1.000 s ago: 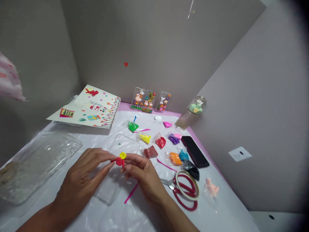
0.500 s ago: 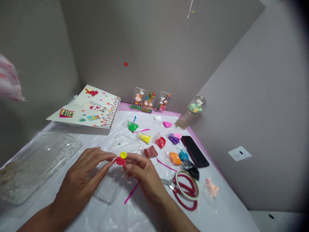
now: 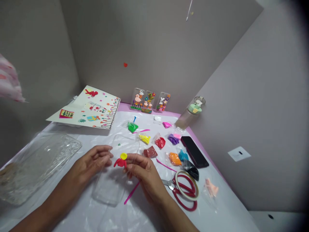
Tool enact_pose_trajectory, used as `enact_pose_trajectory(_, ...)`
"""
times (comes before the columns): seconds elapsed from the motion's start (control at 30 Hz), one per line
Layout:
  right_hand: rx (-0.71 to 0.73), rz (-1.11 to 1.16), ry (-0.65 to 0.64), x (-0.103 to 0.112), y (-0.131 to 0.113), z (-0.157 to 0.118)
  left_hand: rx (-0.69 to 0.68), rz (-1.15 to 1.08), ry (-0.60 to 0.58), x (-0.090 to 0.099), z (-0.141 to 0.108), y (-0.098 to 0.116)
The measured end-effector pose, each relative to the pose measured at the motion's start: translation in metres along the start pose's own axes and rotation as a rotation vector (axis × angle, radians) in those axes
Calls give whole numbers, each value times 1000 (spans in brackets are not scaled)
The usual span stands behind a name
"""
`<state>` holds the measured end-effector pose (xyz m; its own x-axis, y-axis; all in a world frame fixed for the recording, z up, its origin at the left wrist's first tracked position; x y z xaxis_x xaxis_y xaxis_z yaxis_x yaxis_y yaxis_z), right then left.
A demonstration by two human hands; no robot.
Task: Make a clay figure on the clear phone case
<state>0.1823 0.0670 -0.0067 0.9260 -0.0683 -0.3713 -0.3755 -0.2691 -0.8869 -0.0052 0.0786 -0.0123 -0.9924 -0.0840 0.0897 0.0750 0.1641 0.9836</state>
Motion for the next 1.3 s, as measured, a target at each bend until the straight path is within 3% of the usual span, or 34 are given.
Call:
enact_pose_trajectory(0.13,48,-10,-29,-1,-4,-1,127,-202,-171,-19,-7,1)
enact_pose_trajectory(0.33,296,-185,78,5,-23,-9,164,-306,-87,-19,-8,2)
enact_pose_trajectory(0.47,421,-321,59,1,-26,-14,190,-339,-81,-20,-9,0)
enact_pose_trajectory(1.03,368,-304,79,0,-25,-12,189,-362,-120,-26,-15,3)
enact_pose_trajectory(1.1,496,-372,150,5,-32,-15,194,-377,-94,-24,-15,2)
enact_pose_trajectory(1.2,881,-598,261,4,-50,-32,217,-405,-65,-22,-15,-1)
enact_pose_trajectory(1.3,1149,-803,253,-7,-56,-46,222,-426,-72,-23,-15,-3)
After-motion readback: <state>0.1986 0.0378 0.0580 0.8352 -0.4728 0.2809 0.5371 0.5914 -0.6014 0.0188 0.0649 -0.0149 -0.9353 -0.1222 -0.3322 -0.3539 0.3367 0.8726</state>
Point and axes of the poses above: each hand's wrist, its own z-axis towards the middle knuckle, its own x-axis out of the back of the hand, y = z × x, the point moved 7 cm from there along z, towards the middle knuckle, and after that the axes turned 10 degrees about y, right-handed, at the moved point
